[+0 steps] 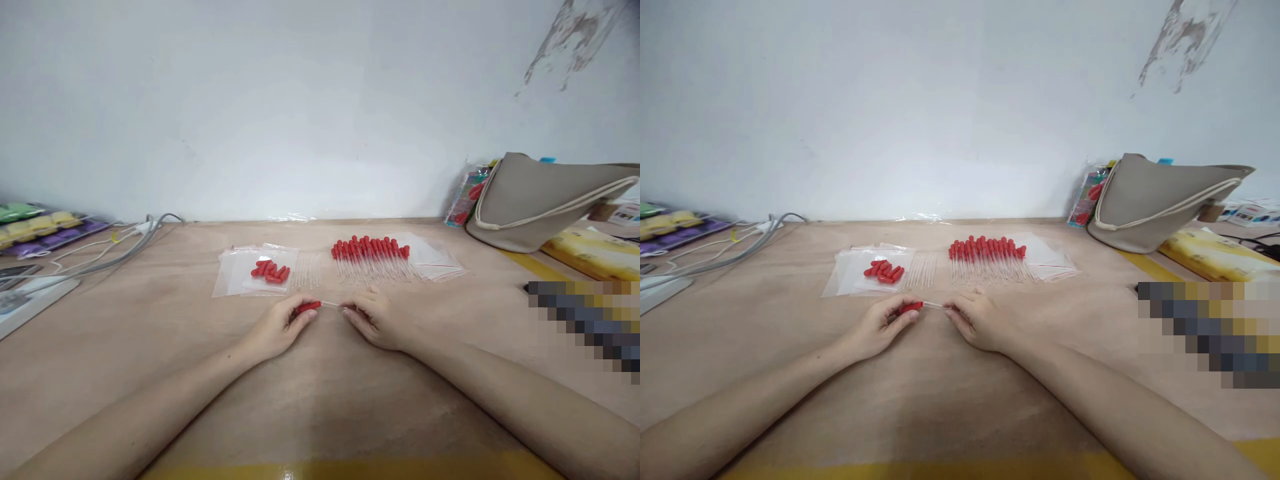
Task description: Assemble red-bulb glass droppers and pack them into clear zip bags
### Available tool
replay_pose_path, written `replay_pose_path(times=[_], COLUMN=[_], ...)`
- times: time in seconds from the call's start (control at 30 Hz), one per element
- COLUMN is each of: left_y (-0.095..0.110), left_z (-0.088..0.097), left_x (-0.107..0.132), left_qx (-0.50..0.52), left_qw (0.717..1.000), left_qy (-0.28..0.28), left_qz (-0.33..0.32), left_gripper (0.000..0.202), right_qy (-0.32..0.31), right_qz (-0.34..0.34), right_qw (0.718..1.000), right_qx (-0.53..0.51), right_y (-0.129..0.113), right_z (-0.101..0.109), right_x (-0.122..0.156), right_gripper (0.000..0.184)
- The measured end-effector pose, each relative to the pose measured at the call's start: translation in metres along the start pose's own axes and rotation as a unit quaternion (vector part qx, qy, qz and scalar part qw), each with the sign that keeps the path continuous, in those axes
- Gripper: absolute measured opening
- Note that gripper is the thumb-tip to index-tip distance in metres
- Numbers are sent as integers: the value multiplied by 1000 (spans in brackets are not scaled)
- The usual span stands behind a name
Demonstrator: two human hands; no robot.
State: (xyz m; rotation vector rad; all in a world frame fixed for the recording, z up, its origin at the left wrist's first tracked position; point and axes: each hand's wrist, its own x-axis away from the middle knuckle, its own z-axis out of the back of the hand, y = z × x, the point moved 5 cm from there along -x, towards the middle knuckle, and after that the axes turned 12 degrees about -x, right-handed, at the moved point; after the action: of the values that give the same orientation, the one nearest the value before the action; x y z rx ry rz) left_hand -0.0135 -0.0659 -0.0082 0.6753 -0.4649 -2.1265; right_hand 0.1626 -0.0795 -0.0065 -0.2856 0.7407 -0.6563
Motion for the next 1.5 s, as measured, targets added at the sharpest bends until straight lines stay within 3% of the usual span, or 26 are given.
replay_pose_path(times=[0.23, 0.5, 0.9, 1.27, 1.5], left_y=[-8, -6, 11, 12, 7], left_z=[-6, -7, -6, -7, 4], left_x=[0, 1, 4, 5, -3], left_qx=[45, 82, -68, -118, -147], left_qw=[999, 996, 996, 986, 972], left_qy=[9, -19, -16, 16, 43], left_qz=[22, 12, -46, -116, -178], left_gripper=[21, 20, 16, 18, 14], right_qy=[4, -33, -15, -60, -79], right_qz=[12, 45, 67, -15, -63], right_qw=[1000, 997, 994, 997, 995], right_qx=[-15, -49, 89, 42, -1], right_y=[-1, 0, -20, -19, -20], right_z=[-3, -4, 0, -15, -15], right_x=[-1, -1, -7, -13, -22], right_gripper=[17, 18, 24, 23, 24])
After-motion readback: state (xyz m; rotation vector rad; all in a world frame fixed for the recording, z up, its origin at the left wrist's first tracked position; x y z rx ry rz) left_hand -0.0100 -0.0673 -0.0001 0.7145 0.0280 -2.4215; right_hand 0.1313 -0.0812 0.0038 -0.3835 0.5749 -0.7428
